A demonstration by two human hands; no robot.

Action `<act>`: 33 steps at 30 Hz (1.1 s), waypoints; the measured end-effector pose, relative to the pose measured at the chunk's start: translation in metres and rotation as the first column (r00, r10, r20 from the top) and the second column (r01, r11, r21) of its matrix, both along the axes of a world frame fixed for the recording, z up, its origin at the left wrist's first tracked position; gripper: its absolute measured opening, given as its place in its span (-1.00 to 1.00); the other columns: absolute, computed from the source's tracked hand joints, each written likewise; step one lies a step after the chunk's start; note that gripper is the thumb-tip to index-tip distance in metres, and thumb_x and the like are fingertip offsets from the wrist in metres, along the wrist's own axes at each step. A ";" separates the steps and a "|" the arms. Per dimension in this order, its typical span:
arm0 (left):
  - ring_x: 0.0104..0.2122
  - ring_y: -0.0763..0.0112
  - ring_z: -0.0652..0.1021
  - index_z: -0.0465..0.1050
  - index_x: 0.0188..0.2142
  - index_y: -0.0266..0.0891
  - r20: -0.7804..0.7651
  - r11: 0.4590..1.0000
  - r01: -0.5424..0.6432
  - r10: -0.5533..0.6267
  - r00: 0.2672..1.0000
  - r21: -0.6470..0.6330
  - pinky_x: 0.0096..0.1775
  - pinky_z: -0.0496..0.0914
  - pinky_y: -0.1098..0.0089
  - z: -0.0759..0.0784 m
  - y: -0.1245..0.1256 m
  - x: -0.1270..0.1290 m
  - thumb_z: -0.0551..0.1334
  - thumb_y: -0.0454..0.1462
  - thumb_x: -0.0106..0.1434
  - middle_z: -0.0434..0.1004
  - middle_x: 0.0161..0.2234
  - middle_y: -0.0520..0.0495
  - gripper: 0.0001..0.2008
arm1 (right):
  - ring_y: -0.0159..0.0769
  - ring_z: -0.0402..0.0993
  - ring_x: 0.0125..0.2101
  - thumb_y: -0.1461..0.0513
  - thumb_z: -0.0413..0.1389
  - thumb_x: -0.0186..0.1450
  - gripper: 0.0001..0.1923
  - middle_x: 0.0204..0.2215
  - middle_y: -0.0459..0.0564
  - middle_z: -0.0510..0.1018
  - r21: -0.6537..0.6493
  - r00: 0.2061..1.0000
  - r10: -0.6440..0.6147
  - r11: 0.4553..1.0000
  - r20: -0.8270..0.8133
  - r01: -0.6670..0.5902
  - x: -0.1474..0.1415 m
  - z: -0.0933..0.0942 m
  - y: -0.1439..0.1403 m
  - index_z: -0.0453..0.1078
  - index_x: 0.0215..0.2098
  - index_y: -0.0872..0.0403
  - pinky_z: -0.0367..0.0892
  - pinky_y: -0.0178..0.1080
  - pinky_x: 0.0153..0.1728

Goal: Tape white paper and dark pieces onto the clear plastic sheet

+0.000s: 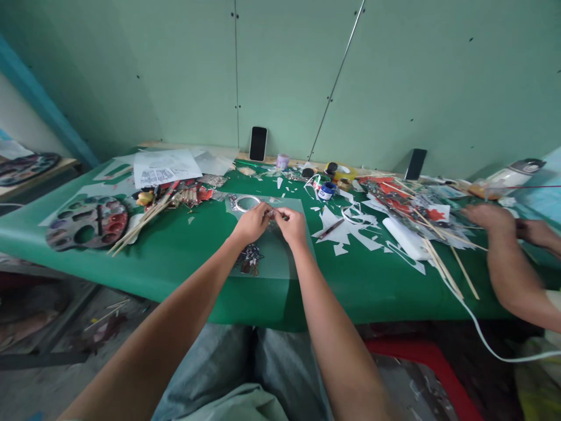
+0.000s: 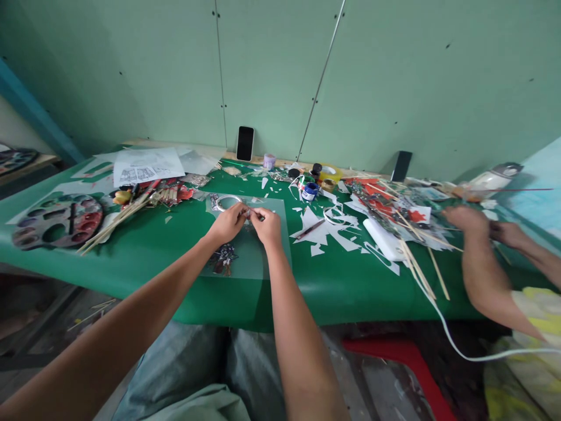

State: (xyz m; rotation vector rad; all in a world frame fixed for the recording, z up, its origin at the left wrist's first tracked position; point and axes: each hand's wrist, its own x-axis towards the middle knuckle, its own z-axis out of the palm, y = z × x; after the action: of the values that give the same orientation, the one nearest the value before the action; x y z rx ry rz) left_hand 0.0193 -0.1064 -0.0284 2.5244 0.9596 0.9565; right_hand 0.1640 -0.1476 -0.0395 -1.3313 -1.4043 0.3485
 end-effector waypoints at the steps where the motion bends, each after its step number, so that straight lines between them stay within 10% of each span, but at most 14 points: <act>1: -0.19 0.23 0.53 0.32 -0.19 -0.24 0.002 1.000 -0.001 0.001 1.000 0.001 -0.18 0.38 0.32 0.000 0.000 0.000 0.02 -0.40 0.28 0.51 -0.20 -0.17 -0.83 | -0.23 0.50 -0.44 0.13 0.04 0.19 -0.69 -0.44 0.03 0.65 -0.002 1.000 -0.003 1.000 0.004 0.003 0.000 0.000 0.000 0.58 -0.33 0.10 0.35 -0.25 -0.35; 26: -0.22 0.24 0.51 0.32 -0.22 -0.22 0.032 0.999 0.021 -0.020 0.999 -0.041 -0.20 0.35 0.33 0.001 -0.001 0.001 0.02 -0.39 0.25 0.51 -0.22 -0.15 -0.84 | -0.28 0.44 -0.51 0.09 0.01 0.20 -0.70 -0.54 -0.01 0.59 0.000 0.999 -0.033 0.999 0.024 0.033 -0.001 0.001 -0.002 0.52 -0.43 0.08 0.29 -0.30 -0.43; 33: -0.52 0.47 0.36 0.29 -0.39 -0.23 0.327 0.940 0.114 -0.003 0.945 -0.323 -0.43 0.25 0.46 -0.002 0.009 0.001 0.11 -0.20 0.26 0.33 -0.53 0.07 -0.85 | -0.29 0.37 -0.55 0.08 0.00 0.23 -0.72 -0.62 -0.04 0.51 -0.007 0.973 -0.205 0.979 -0.110 0.206 0.002 0.001 0.000 0.35 -0.55 0.04 0.28 -0.29 -0.44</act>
State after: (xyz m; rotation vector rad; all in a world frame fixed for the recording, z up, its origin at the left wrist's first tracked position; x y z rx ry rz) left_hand 0.0198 -0.0972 -0.0299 2.0235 0.8562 1.0435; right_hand 0.1657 -0.1476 -0.0387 -1.4182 -1.1635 0.2751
